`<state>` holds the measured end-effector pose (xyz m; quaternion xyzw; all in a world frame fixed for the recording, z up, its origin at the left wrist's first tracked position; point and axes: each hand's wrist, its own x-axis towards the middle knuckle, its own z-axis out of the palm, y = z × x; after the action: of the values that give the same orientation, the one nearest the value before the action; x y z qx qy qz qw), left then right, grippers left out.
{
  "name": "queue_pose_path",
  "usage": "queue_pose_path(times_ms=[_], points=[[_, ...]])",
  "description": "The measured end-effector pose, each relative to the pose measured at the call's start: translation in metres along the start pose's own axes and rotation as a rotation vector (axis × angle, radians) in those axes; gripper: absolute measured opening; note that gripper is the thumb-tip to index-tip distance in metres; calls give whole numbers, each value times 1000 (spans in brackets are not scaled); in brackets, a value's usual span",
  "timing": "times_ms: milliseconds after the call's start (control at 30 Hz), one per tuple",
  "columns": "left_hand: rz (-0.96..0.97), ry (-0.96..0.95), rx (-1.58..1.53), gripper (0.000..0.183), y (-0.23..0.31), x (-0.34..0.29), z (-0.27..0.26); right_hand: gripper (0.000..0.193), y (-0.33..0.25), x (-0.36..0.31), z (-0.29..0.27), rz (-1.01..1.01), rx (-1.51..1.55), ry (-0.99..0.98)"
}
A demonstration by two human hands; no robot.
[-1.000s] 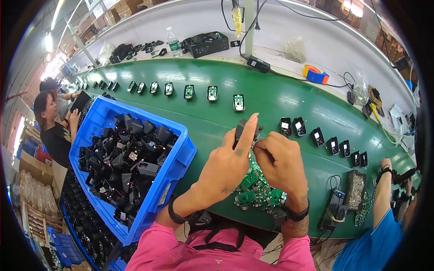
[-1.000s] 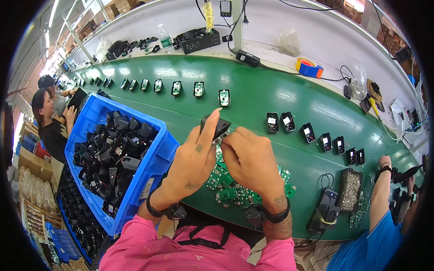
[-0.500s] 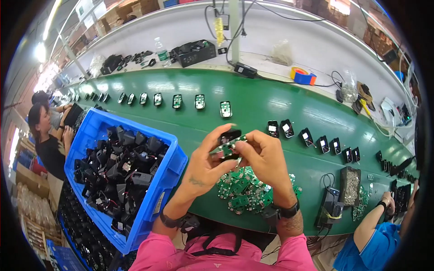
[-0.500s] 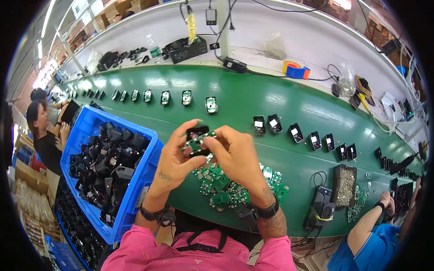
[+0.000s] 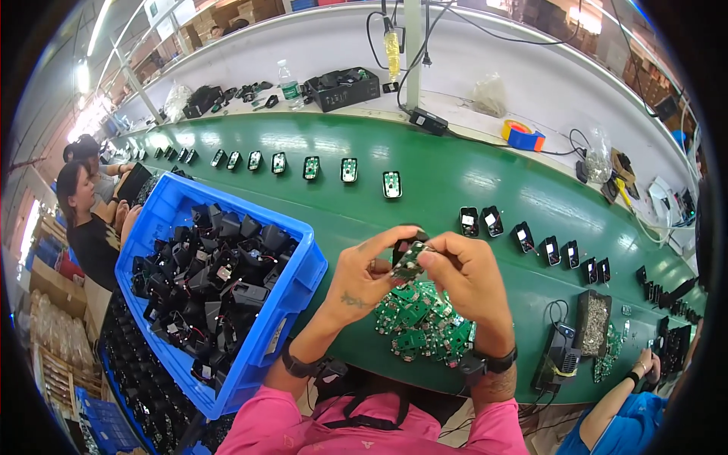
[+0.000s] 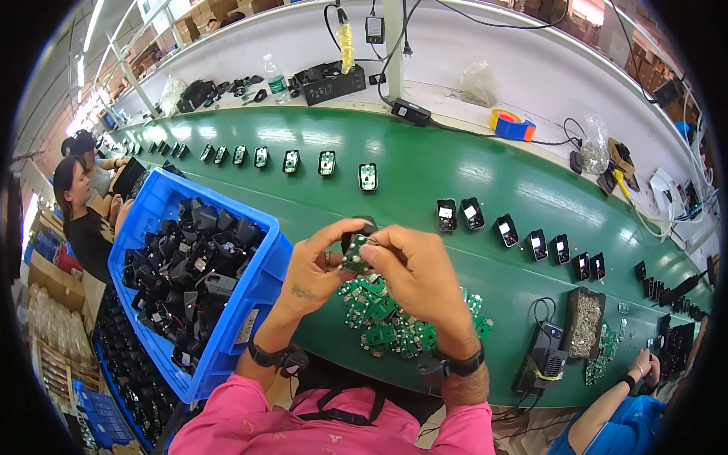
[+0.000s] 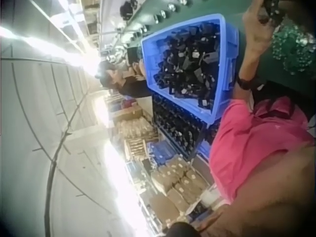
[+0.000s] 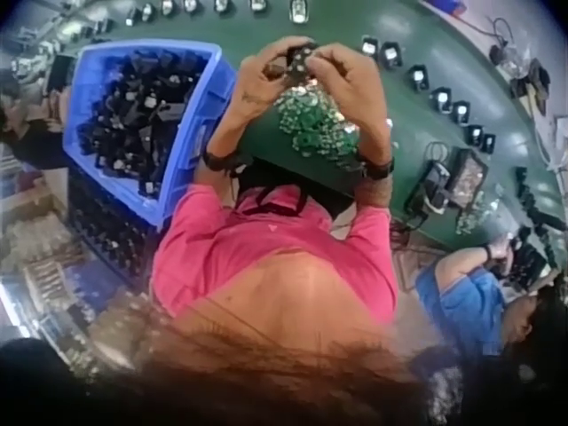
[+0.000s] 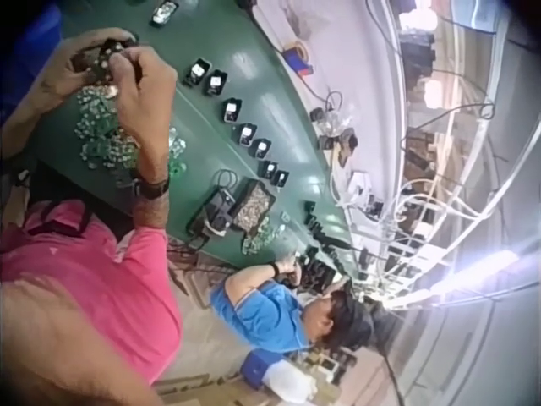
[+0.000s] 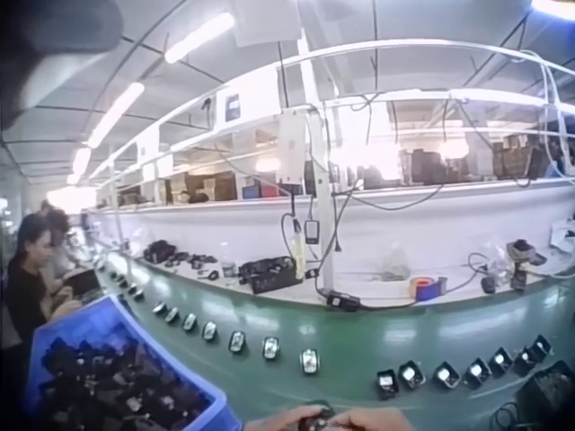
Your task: The person picks up a black plastic housing and a green circuit board by hand, fits the board into the housing, and presses them together. They then place the assembled unit onto the green conveyor belt and repeat the process.
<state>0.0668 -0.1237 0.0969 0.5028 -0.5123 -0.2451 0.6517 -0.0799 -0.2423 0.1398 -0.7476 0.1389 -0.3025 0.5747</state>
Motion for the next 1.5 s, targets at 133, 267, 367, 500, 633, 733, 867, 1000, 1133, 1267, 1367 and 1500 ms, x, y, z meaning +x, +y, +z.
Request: queue_pose_path(times_ms=[133,267,367,500,633,733,867,1000,1133,1267,1367,1500], points=[[-66,54,42,57,-2,0,5,21,0,-1,-14,69,-137,-177],[112,167,195,52,-1,3,13,24,1,-2,1,74,-171,-40],[137,239,290,49,9,9,14,24,0,-2,7,-10,-211,-5],[228,281,422,51,11,9,16,24,0,0,13,-129,-216,27],[109,251,310,50,11,7,11,25,6,4,14,-219,-310,114],[-21,158,63,49,16,8,3,26,5,4,12,-220,-361,131],[-88,79,-100,48,27,8,4,26,8,3,12,-256,-455,151],[-133,146,-74,45,22,9,8,25,9,4,13,-159,-670,149],[-218,130,-126,43,26,14,9,21,11,9,13,-10,-314,137],[-275,118,-215,43,27,19,11,35,10,11,16,14,-152,64],[-239,118,-163,43,22,20,11,40,9,13,18,1,-217,40],[-146,138,-84,39,14,23,13,39,25,17,21,-88,-113,110]])
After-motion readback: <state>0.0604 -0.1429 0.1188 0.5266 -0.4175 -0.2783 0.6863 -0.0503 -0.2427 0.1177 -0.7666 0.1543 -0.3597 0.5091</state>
